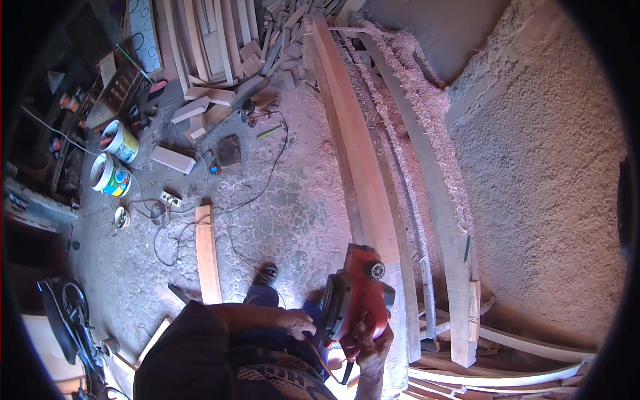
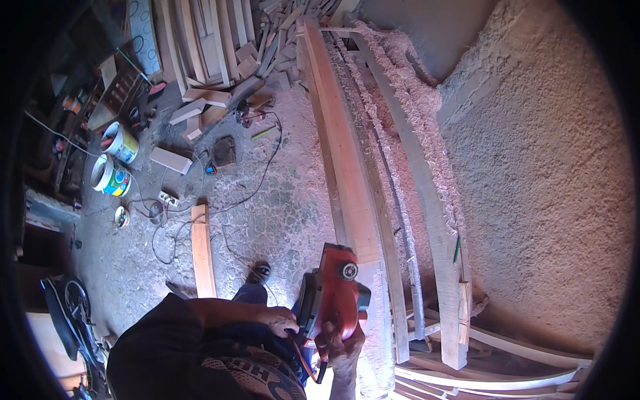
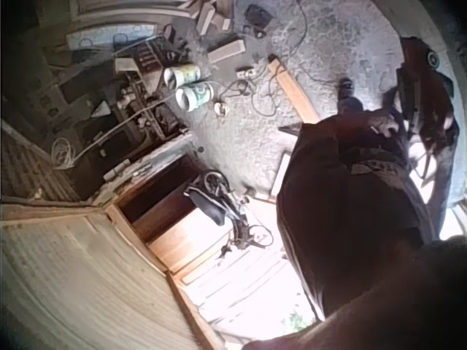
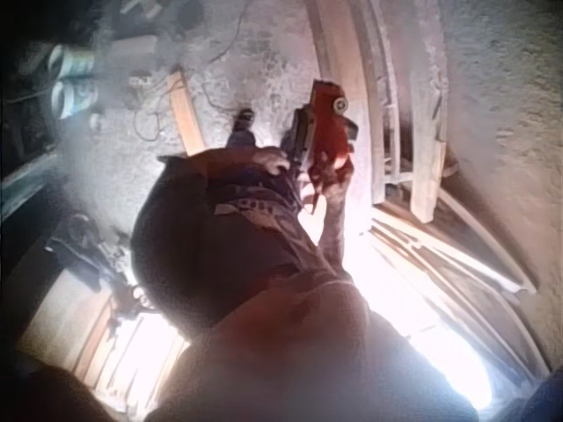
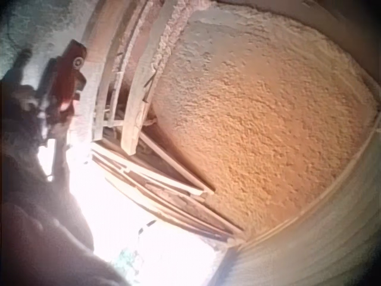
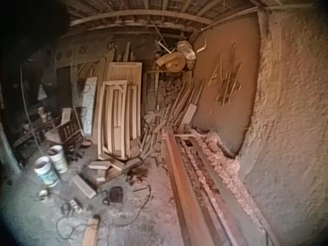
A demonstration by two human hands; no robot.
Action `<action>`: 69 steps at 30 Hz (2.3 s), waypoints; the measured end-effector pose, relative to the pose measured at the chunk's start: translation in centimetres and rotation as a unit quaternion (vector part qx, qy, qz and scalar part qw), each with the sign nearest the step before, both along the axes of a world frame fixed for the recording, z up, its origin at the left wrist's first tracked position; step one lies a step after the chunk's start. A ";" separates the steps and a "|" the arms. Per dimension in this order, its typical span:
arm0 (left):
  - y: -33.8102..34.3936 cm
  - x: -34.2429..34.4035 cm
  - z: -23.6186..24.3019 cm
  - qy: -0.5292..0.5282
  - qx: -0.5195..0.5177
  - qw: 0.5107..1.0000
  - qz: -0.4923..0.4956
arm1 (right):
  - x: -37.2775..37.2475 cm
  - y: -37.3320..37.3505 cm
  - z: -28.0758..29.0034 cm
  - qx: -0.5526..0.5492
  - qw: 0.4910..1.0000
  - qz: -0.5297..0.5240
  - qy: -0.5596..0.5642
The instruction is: The person uses a red electric planer to smooth a long wooden plank on a workbench, then switches to a circular saw to cut the plank. The person repositions the plank between passes and handles the cut pieces.
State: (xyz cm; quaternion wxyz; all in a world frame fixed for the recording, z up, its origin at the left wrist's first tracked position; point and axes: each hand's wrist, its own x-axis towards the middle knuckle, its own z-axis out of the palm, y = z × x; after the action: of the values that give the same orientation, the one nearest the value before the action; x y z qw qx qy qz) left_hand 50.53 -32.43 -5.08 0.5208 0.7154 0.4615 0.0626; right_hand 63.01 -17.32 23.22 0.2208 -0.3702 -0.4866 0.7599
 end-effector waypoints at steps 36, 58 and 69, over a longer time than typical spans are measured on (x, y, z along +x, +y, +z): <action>4.1 0.4 8.9 0.046 0.053 0.922 0.382 | 0.6 14.7 -0.2 0.125 0.946 0.232 -0.189; 4.6 -8.1 11.4 0.074 0.079 0.773 0.625 | -22.9 24.7 -1.7 0.132 0.954 0.228 -0.146; 7.1 -2.3 9.2 -0.010 0.052 0.904 0.424 | -1.5 16.7 -0.3 0.139 0.957 0.180 -0.181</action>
State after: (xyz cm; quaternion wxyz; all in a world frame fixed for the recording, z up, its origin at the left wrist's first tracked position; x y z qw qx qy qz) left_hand 48.28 -25.34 4.11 0.4120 0.4779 0.7117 0.3088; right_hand 61.51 -0.59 22.94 0.0376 -0.3730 -0.6779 0.6324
